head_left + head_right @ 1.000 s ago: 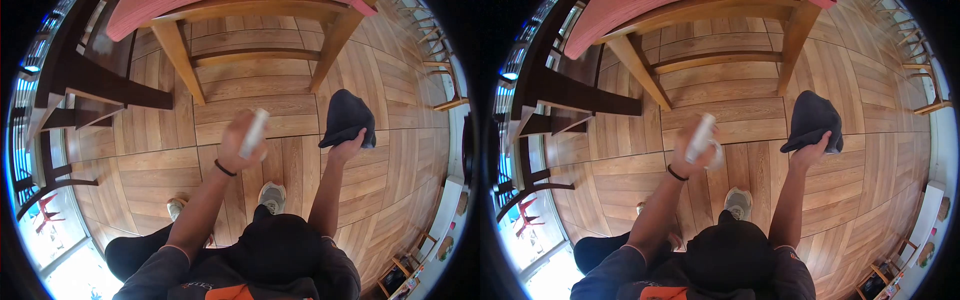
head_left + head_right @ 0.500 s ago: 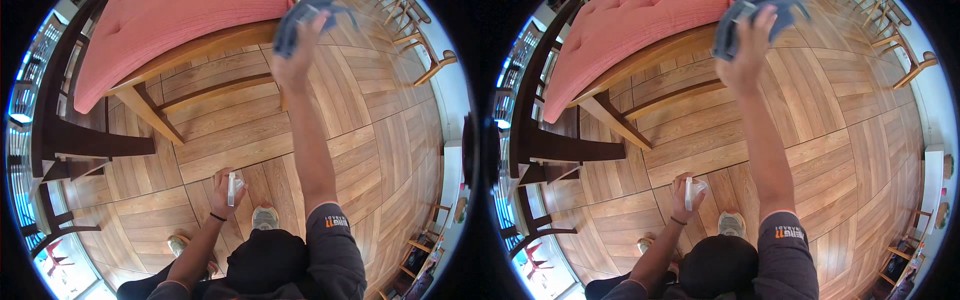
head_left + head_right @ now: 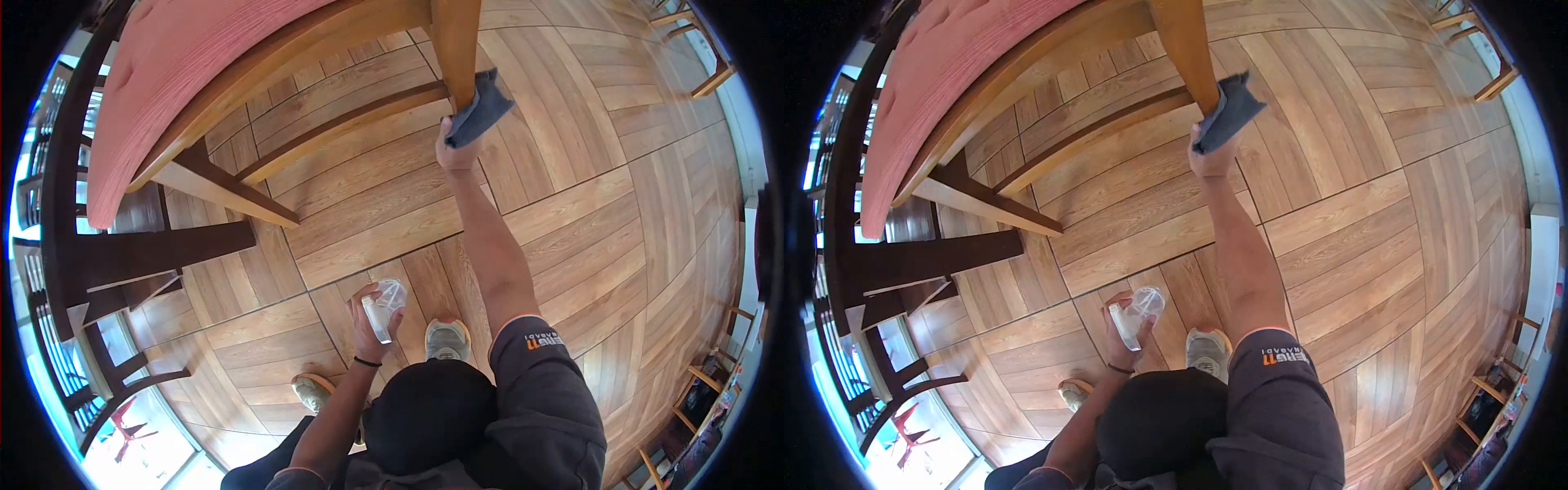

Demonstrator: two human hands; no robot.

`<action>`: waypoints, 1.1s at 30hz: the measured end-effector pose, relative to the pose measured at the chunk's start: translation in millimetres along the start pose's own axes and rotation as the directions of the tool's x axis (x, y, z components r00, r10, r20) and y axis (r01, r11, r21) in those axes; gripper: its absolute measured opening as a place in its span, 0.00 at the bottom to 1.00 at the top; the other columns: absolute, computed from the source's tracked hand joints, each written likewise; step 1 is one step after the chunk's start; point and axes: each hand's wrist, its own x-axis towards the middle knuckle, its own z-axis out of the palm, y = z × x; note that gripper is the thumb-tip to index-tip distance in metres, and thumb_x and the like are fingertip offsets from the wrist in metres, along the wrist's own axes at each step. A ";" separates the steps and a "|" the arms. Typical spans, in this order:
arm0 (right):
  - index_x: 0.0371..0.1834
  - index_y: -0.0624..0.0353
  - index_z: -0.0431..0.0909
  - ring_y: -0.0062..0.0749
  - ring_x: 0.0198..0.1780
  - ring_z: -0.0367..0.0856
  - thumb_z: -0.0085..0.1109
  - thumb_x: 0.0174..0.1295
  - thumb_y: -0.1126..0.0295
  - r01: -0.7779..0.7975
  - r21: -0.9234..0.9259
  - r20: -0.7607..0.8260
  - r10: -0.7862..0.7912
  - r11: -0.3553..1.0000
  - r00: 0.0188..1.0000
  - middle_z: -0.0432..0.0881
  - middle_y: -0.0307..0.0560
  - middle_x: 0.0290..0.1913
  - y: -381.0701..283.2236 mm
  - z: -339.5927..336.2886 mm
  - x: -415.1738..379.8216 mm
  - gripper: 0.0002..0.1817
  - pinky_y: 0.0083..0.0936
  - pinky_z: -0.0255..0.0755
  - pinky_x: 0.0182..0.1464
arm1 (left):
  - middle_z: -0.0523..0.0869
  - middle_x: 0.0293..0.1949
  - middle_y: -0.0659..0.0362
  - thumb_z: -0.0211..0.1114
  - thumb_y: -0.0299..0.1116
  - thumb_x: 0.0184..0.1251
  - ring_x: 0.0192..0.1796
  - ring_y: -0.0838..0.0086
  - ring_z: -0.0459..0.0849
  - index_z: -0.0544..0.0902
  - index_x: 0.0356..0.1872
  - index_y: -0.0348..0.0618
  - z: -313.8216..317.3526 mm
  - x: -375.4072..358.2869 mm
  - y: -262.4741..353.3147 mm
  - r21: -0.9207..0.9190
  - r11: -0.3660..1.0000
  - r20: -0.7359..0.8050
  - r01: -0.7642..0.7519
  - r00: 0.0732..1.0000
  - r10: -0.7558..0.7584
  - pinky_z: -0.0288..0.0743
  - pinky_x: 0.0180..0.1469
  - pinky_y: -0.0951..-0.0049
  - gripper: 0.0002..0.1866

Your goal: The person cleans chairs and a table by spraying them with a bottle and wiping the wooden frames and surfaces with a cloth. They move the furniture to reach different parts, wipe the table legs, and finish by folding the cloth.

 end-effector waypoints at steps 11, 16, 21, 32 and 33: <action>0.56 0.64 0.75 0.67 0.55 0.75 0.67 0.63 0.62 -0.053 0.012 0.316 0.047 0.999 0.948 0.78 0.66 0.53 37.6 -32.4 -16.2 0.23 0.50 0.71 0.56 | 0.58 0.73 0.41 0.80 0.41 0.38 0.70 0.48 0.64 0.47 0.75 0.36 -48.8 -41.2 -45.3 0.078 0.985 0.121 -0.157 0.982 0.147 0.62 0.70 0.50 0.63; 0.64 0.69 0.69 0.69 0.59 0.72 0.63 0.64 0.67 -0.044 0.021 0.206 0.039 0.999 0.978 0.74 0.71 0.59 -17.8 -45.0 11.2 0.27 0.52 0.67 0.61 | 0.54 0.77 0.42 0.73 0.44 0.46 0.72 0.50 0.62 0.44 0.78 0.37 -116.9 -49.2 -102.1 0.240 0.969 -0.268 -0.055 0.956 0.120 0.60 0.69 0.49 0.61; 0.68 0.68 0.65 0.80 0.71 0.58 0.64 0.57 0.64 0.403 -0.035 -0.243 -0.399 0.914 0.884 0.63 0.79 0.69 -137.0 -42.2 121.7 0.35 0.63 0.55 0.70 | 0.60 0.75 0.43 0.71 0.49 0.56 0.72 0.53 0.64 0.44 0.80 0.41 -175.0 51.1 -57.1 0.093 0.991 -0.511 -0.095 0.850 0.129 0.59 0.69 0.50 0.57; 0.61 0.67 0.71 0.78 0.72 0.59 0.70 0.48 0.59 0.615 -0.185 0.003 -0.625 0.766 0.780 0.67 0.82 0.65 -197.5 -18.4 107.9 0.37 0.68 0.46 0.73 | 0.77 0.63 0.48 0.52 0.44 0.79 0.66 0.64 0.73 0.59 0.73 0.36 -281.2 205.8 104.7 -0.225 0.823 -0.630 -0.522 0.722 0.285 0.60 0.71 0.60 0.30; 0.59 0.67 0.72 0.77 0.70 0.62 0.69 0.49 0.59 0.647 -0.174 0.014 -0.655 0.742 0.755 0.68 0.80 0.63 -209.3 -13.2 103.9 0.35 0.67 0.48 0.71 | 0.77 0.63 0.48 0.54 0.42 0.78 0.66 0.63 0.72 0.60 0.72 0.35 -283.9 204.2 104.8 -0.277 0.816 -0.612 -0.508 0.748 0.258 0.59 0.72 0.60 0.30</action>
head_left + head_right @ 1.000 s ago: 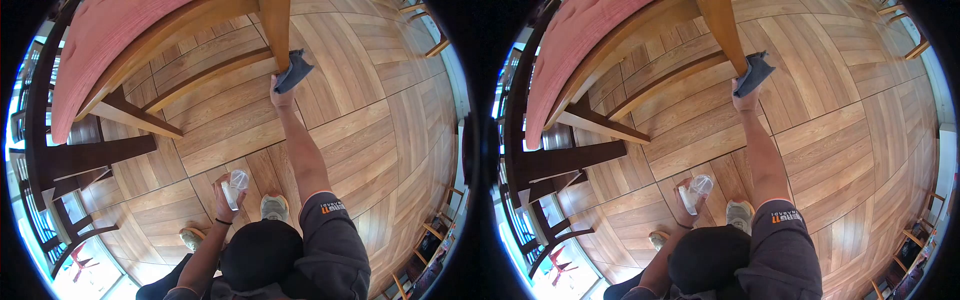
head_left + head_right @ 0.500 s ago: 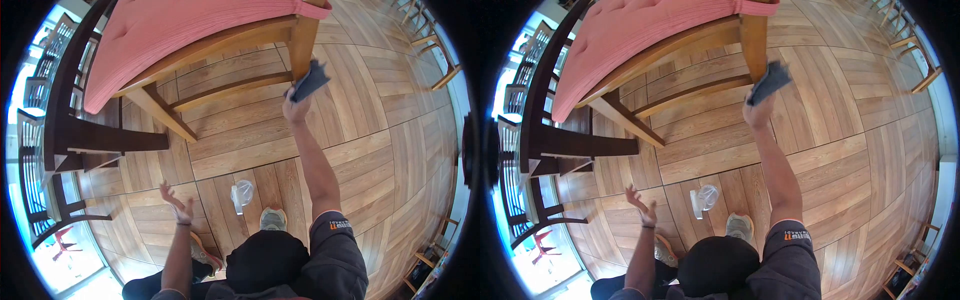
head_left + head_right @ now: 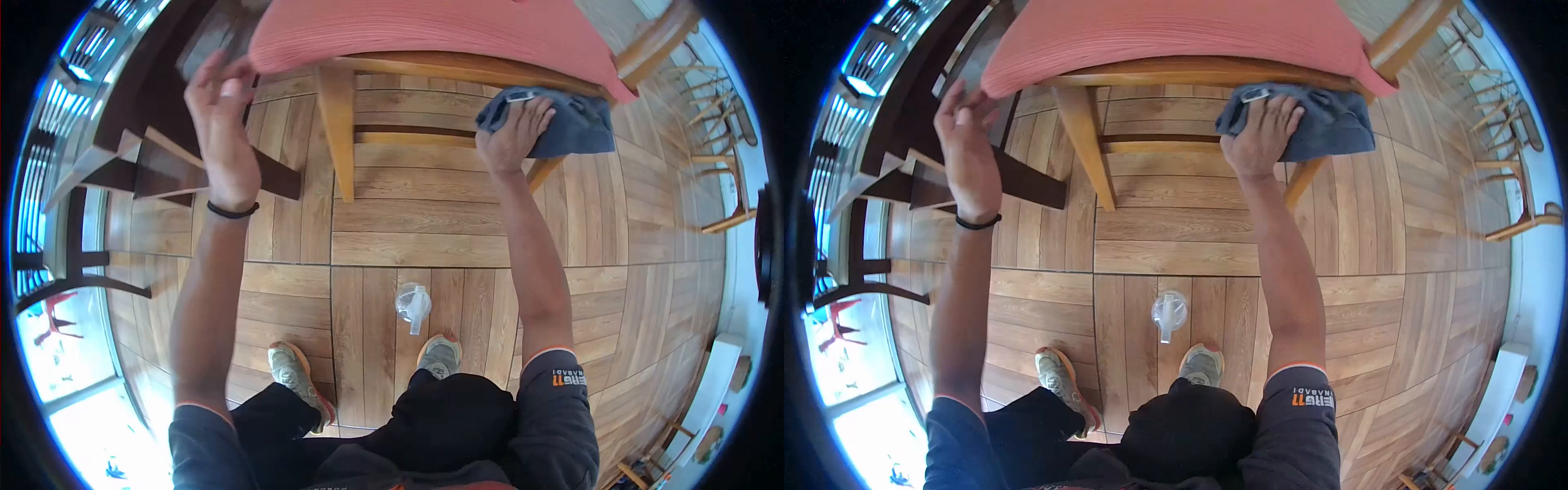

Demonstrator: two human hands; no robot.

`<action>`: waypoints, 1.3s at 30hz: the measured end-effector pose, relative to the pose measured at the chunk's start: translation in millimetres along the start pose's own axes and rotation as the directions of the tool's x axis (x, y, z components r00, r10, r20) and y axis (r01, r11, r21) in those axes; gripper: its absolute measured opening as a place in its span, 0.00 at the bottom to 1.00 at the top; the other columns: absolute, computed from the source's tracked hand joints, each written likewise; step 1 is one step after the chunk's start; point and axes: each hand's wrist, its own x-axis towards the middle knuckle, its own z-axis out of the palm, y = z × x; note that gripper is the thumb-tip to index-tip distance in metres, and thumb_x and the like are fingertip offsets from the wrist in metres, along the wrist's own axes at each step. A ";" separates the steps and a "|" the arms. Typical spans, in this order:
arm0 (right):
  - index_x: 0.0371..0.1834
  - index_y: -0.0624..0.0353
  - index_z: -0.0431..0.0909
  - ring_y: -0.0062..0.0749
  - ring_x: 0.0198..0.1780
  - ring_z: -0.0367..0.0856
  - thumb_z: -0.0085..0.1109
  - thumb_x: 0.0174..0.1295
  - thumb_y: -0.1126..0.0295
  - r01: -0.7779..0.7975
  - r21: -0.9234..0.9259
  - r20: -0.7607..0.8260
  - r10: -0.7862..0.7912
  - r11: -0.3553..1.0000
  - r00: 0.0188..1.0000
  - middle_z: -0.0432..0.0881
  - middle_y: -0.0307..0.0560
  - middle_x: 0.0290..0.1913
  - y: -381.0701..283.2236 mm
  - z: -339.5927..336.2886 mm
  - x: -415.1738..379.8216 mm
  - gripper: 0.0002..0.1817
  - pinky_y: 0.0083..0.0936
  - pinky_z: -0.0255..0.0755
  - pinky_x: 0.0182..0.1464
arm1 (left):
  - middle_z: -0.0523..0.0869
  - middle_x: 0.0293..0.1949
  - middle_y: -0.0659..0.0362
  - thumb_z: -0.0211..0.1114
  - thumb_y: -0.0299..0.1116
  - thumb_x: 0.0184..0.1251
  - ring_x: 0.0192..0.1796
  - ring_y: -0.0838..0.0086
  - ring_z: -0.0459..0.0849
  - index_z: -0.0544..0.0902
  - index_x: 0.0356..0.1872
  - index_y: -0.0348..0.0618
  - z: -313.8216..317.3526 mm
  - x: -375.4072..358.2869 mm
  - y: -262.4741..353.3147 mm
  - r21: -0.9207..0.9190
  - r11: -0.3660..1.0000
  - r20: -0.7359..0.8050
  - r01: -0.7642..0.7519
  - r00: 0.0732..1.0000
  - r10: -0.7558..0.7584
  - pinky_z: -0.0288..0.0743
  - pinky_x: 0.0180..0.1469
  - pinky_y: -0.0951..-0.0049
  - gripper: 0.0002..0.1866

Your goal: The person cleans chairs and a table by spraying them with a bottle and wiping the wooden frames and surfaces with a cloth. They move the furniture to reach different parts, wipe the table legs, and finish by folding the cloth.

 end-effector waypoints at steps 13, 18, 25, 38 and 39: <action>0.59 0.67 0.76 0.70 0.54 0.79 0.67 0.58 0.64 0.514 0.376 0.011 -0.558 0.771 0.829 0.78 0.73 0.53 -93.7 10.8 49.0 0.27 0.58 0.68 0.63 | 0.77 0.62 0.46 0.59 0.41 0.74 0.66 0.58 0.74 0.55 0.74 0.36 -162.7 -145.2 19.3 0.475 0.874 0.396 0.106 0.861 -0.320 0.65 0.67 0.56 0.35; 0.65 0.59 0.77 0.60 0.57 0.82 0.59 0.64 0.67 0.642 0.363 0.106 -0.715 0.675 0.691 0.78 0.66 0.61 -147.6 -3.2 82.8 0.24 0.48 0.74 0.61 | 0.78 0.62 0.48 0.62 0.36 0.72 0.63 0.60 0.75 0.56 0.74 0.37 -186.5 -195.9 -1.4 0.457 0.815 0.166 0.355 0.867 -0.470 0.68 0.64 0.56 0.35; 0.71 0.52 0.72 0.50 0.63 0.78 0.62 0.62 0.66 0.578 0.497 0.236 -0.742 0.647 0.627 0.76 0.53 0.66 -172.4 24.2 42.5 0.31 0.42 0.70 0.65 | 0.79 0.59 0.48 0.66 0.31 0.67 0.58 0.60 0.79 0.56 0.74 0.35 -196.3 -206.7 4.6 0.560 0.771 0.220 0.304 0.843 -0.492 0.72 0.60 0.59 0.38; 0.77 0.64 0.56 0.43 0.77 0.61 0.44 0.75 0.59 0.762 0.500 0.568 -0.820 0.411 0.070 0.63 0.51 0.76 -215.3 76.8 -106.4 0.31 0.38 0.55 0.79 | 0.79 0.58 0.46 0.66 0.31 0.66 0.56 0.61 0.79 0.53 0.75 0.36 -217.0 -228.1 36.3 0.601 0.692 0.113 0.401 0.814 -0.570 0.71 0.61 0.59 0.41; 0.78 0.63 0.55 0.41 0.77 0.60 0.44 0.76 0.60 0.695 0.539 0.621 -0.782 0.475 0.053 0.62 0.51 0.77 -221.6 71.2 -102.4 0.31 0.37 0.55 0.79 | 0.79 0.59 0.47 0.65 0.32 0.67 0.57 0.61 0.78 0.52 0.76 0.37 -217.0 -228.6 38.3 0.605 0.687 0.113 0.401 0.811 -0.573 0.70 0.62 0.59 0.41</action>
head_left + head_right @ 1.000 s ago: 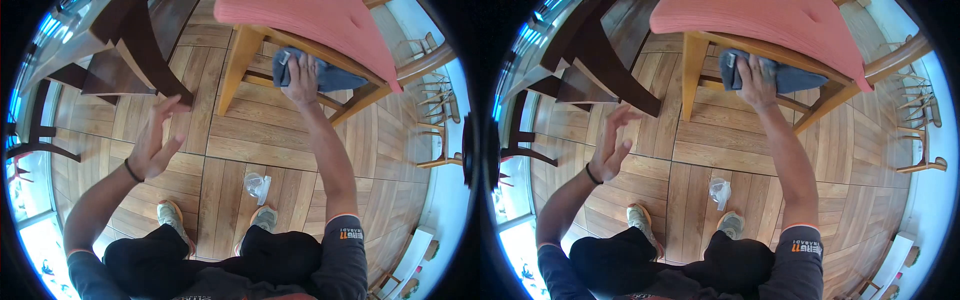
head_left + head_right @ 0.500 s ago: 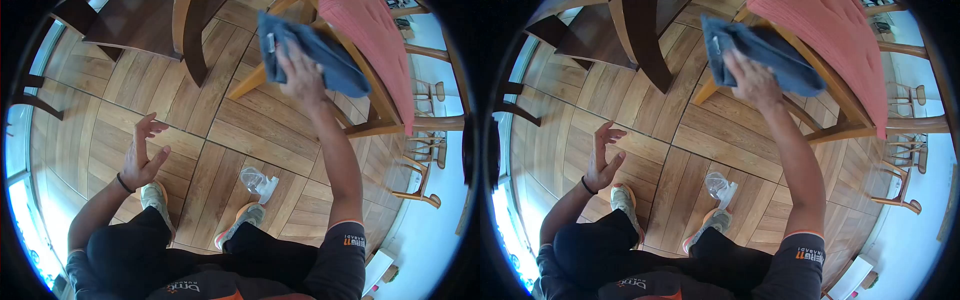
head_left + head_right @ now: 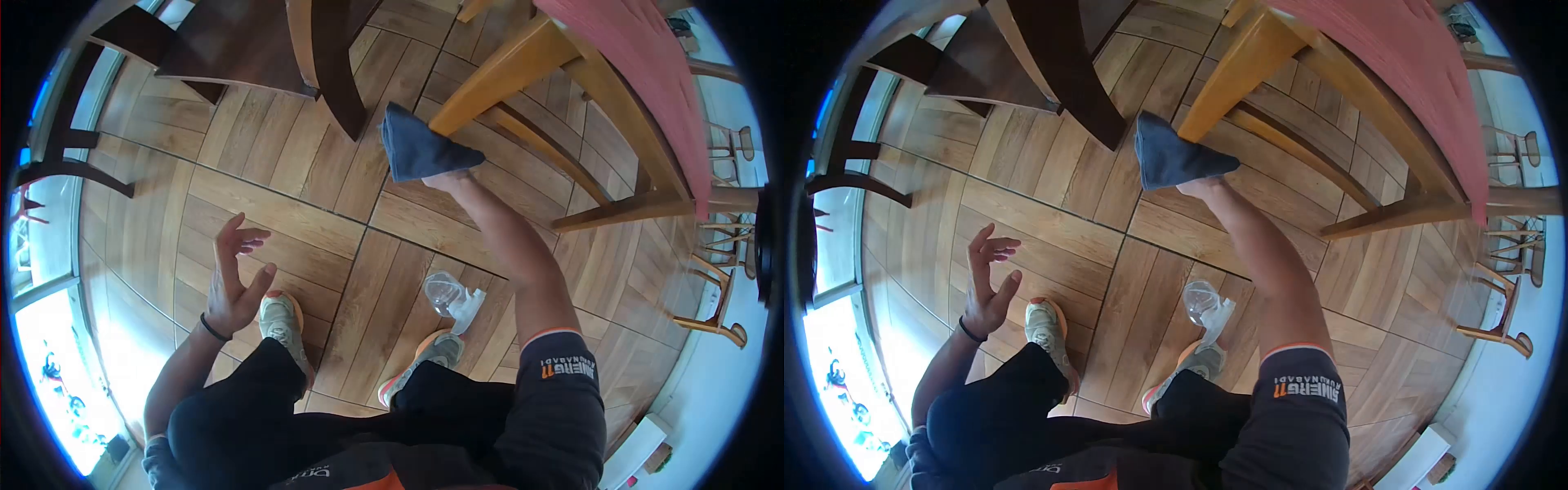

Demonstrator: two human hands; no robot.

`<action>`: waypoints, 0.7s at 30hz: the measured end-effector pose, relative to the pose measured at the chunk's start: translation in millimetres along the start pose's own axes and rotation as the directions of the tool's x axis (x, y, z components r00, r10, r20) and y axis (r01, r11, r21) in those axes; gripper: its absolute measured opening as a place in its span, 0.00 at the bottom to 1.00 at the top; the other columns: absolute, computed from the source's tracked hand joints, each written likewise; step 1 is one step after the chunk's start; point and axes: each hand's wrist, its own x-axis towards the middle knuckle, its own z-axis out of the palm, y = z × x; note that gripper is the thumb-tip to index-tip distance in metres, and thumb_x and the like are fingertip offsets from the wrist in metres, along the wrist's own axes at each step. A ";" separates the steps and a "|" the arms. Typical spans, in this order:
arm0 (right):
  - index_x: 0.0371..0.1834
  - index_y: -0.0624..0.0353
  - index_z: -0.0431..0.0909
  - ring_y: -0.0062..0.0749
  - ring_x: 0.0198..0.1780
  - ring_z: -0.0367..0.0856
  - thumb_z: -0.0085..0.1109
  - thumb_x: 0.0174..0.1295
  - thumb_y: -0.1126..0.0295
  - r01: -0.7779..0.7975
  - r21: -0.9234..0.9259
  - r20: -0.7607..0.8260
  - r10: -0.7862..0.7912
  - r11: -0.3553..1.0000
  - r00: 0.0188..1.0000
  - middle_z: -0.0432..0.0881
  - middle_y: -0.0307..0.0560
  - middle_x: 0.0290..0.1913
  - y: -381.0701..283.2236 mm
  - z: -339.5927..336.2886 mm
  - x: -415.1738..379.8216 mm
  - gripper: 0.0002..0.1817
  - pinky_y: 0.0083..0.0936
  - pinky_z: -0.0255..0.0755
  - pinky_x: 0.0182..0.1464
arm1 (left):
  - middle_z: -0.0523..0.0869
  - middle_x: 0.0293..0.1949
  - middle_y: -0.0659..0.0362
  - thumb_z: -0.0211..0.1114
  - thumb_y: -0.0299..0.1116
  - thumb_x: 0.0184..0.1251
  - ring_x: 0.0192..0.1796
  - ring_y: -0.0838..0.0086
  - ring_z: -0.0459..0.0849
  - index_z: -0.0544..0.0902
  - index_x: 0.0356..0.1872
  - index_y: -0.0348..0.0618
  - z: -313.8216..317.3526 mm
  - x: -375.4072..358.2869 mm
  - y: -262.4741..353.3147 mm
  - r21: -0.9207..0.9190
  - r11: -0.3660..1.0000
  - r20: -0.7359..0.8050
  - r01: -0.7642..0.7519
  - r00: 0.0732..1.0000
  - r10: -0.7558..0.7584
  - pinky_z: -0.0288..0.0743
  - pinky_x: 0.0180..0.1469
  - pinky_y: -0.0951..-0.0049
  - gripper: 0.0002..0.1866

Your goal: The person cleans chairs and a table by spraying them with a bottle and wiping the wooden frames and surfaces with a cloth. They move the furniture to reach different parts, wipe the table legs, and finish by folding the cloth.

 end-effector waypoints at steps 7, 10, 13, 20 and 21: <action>0.75 0.62 0.59 0.37 0.74 0.65 0.48 0.74 0.64 -0.099 -0.051 -0.406 0.070 0.994 0.911 0.67 0.50 0.74 14.1 28.5 1.1 0.29 0.33 0.61 0.76 | 0.79 0.58 0.48 0.65 0.32 0.67 0.57 0.62 0.78 0.52 0.76 0.38 2.1 -0.4 1.1 0.026 0.998 0.004 -0.052 0.999 0.052 0.70 0.61 0.59 0.41; 0.73 0.62 0.64 0.38 0.67 0.73 0.50 0.73 0.66 -0.129 -0.020 -0.616 0.090 0.991 0.783 0.73 0.51 0.69 60.1 -15.9 -0.8 0.27 0.34 0.69 0.71 | 0.79 0.58 0.47 0.66 0.28 0.65 0.56 0.61 0.79 0.53 0.76 0.36 3.3 -0.5 1.2 0.037 0.998 0.015 -0.057 0.998 0.056 0.72 0.60 0.59 0.42; 0.73 0.61 0.66 0.39 0.60 0.80 0.50 0.73 0.66 -0.011 0.395 -0.654 0.290 0.919 0.699 0.78 0.49 0.64 103.3 -128.1 -21.2 0.26 0.32 0.76 0.66 | 0.79 0.57 0.47 0.66 0.27 0.64 0.56 0.61 0.79 0.53 0.76 0.36 5.1 4.1 2.7 0.040 0.997 0.035 -0.065 0.997 0.064 0.72 0.60 0.59 0.42; 0.68 0.24 0.74 0.34 0.56 0.84 0.62 0.66 0.62 -0.352 0.084 -0.776 0.282 0.932 0.564 0.81 0.34 0.63 149.9 -136.1 -86.5 0.27 0.35 0.79 0.60 | 0.79 0.57 0.48 0.66 0.26 0.64 0.56 0.62 0.78 0.53 0.76 0.35 15.8 17.6 4.7 0.013 0.993 0.059 -0.120 0.991 0.119 0.72 0.60 0.60 0.42; 0.68 0.21 0.74 0.35 0.56 0.84 0.64 0.65 0.61 -0.387 0.113 -0.756 0.332 0.915 0.564 0.81 0.32 0.63 152.6 -134.1 -94.7 0.27 0.36 0.79 0.60 | 0.79 0.57 0.48 0.66 0.26 0.64 0.56 0.63 0.78 0.53 0.76 0.35 17.1 17.8 4.3 0.008 0.992 0.060 -0.126 0.990 0.126 0.71 0.60 0.60 0.41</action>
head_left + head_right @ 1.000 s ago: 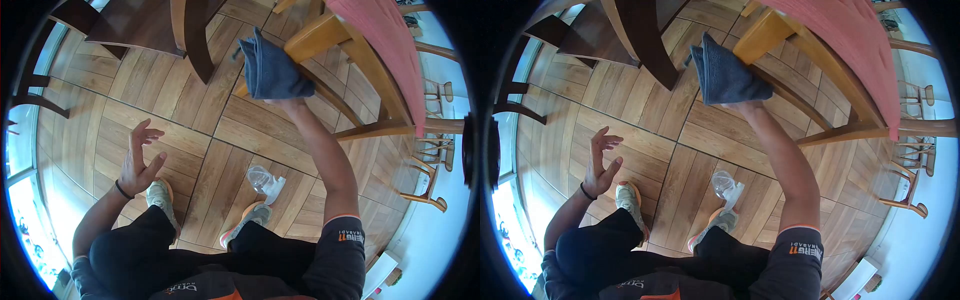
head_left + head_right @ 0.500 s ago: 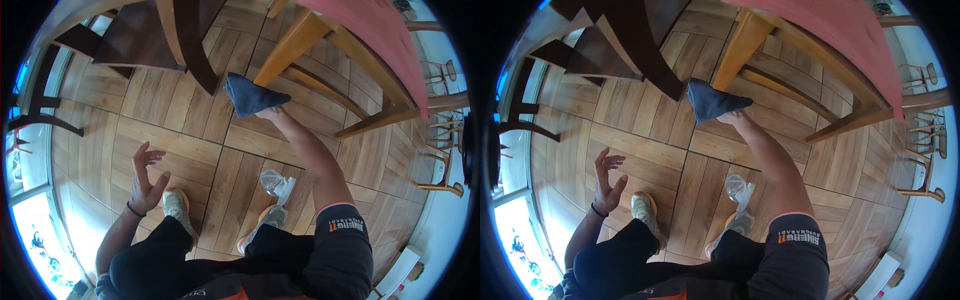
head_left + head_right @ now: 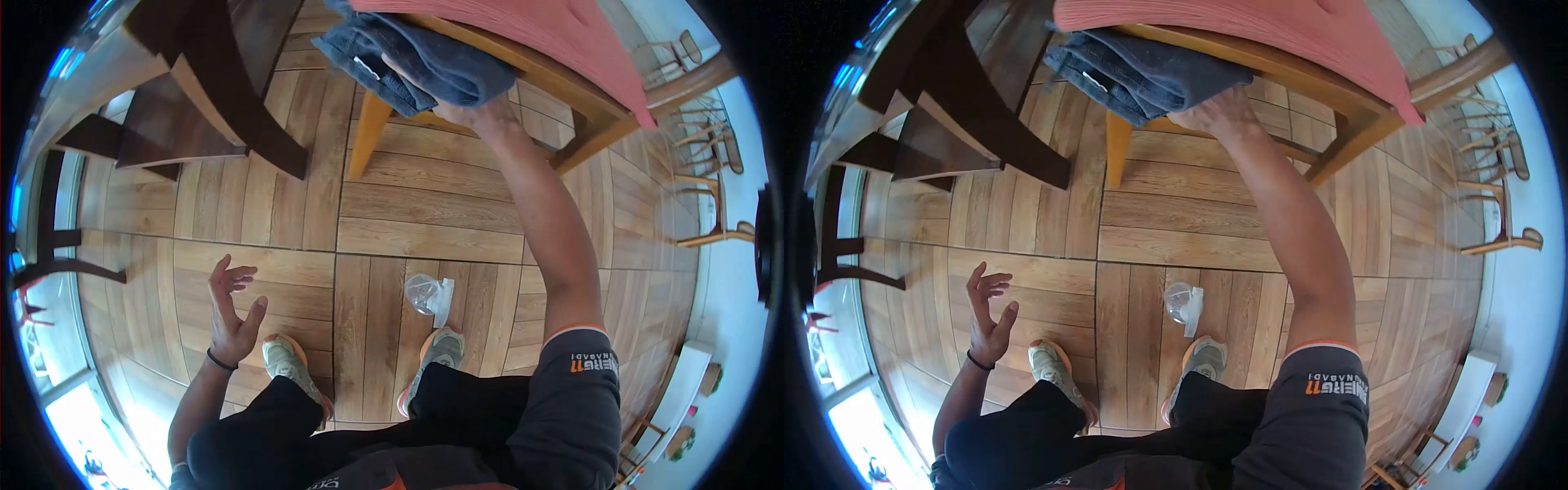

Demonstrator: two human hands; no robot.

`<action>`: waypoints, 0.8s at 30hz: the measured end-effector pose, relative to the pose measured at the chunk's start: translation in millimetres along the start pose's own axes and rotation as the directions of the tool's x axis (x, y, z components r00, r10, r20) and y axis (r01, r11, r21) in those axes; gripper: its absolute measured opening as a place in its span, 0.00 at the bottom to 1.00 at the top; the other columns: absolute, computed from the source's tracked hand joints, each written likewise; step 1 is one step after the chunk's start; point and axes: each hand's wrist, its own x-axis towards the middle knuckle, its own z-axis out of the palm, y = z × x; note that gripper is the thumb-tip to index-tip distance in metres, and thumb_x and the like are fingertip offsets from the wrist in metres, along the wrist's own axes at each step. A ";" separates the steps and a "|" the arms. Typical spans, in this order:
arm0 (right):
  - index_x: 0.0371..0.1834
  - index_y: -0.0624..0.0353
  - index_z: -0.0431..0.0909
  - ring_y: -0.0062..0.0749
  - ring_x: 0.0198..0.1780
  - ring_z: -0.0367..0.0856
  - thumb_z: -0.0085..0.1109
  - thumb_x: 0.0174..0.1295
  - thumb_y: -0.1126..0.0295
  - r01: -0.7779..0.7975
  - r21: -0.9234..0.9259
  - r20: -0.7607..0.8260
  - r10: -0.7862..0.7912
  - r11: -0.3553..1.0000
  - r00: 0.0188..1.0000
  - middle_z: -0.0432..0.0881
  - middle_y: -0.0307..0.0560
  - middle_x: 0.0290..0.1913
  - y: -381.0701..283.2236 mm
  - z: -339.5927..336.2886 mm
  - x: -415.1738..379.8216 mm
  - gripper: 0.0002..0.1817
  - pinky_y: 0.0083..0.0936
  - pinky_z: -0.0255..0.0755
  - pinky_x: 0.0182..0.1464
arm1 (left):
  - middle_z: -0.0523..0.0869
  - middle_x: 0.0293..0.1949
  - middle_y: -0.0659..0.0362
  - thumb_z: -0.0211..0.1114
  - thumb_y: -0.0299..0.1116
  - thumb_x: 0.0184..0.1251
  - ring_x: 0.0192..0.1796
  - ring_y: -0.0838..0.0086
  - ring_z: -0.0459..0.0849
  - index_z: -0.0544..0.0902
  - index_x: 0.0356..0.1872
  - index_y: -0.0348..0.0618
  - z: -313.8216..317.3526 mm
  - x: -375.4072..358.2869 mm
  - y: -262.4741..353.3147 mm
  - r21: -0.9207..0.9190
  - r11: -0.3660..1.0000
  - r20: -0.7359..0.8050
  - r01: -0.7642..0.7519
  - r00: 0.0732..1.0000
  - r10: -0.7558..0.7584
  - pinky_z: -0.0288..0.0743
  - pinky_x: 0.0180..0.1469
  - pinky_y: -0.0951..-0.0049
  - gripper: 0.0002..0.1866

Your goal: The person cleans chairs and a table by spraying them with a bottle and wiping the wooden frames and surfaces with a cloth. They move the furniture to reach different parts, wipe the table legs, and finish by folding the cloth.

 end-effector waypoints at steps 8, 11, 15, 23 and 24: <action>0.63 0.36 0.81 0.38 0.59 0.83 0.68 0.60 0.59 -0.149 -0.115 0.130 0.164 0.982 0.978 0.83 0.36 0.62 67.3 -57.7 -84.8 0.25 0.41 0.75 0.63 | 0.78 0.58 0.47 0.65 0.26 0.65 0.56 0.63 0.78 0.52 0.76 0.36 3.8 2.6 -6.7 -0.004 1.000 0.028 -0.006 1.000 0.006 0.72 0.60 0.61 0.41; 0.61 0.40 0.83 0.42 0.59 0.83 0.69 0.58 0.63 -0.240 -0.095 0.229 0.256 0.966 0.939 0.84 0.41 0.60 88.9 -92.5 -123.7 0.24 0.41 0.74 0.63 | 0.78 0.58 0.48 0.65 0.26 0.65 0.57 0.63 0.78 0.52 0.76 0.36 5.4 7.0 -7.2 -0.004 1.000 0.039 0.000 0.999 0.000 0.72 0.60 0.61 0.41; 0.63 0.44 0.81 0.47 0.59 0.82 0.70 0.57 0.66 -0.115 -0.181 0.158 0.144 0.977 0.977 0.83 0.48 0.60 103.4 -122.3 -154.6 0.27 0.42 0.73 0.63 | 0.78 0.58 0.48 0.65 0.26 0.65 0.57 0.63 0.78 0.52 0.76 0.37 7.1 11.0 -8.3 -0.002 1.000 0.054 -0.021 0.998 0.021 0.72 0.60 0.61 0.41; 0.75 0.47 0.68 0.51 0.52 0.82 0.69 0.53 0.61 -0.244 -0.257 0.412 0.334 0.935 0.848 0.83 0.52 0.53 49.3 -83.5 -223.2 0.42 0.45 0.74 0.58 | 0.79 0.58 0.48 0.65 0.26 0.65 0.56 0.63 0.78 0.53 0.76 0.37 8.2 14.5 -12.6 0.021 0.999 0.065 -0.035 0.997 0.033 0.72 0.60 0.62 0.41; 0.75 0.48 0.68 0.51 0.51 0.82 0.69 0.53 0.60 -0.310 -0.318 0.486 0.435 0.896 0.758 0.83 0.53 0.52 40.8 -73.3 -223.1 0.42 0.45 0.74 0.56 | 0.79 0.57 0.48 0.65 0.26 0.65 0.56 0.63 0.78 0.53 0.76 0.37 8.4 14.0 -13.0 0.025 0.999 0.068 -0.033 0.997 0.031 0.72 0.60 0.62 0.41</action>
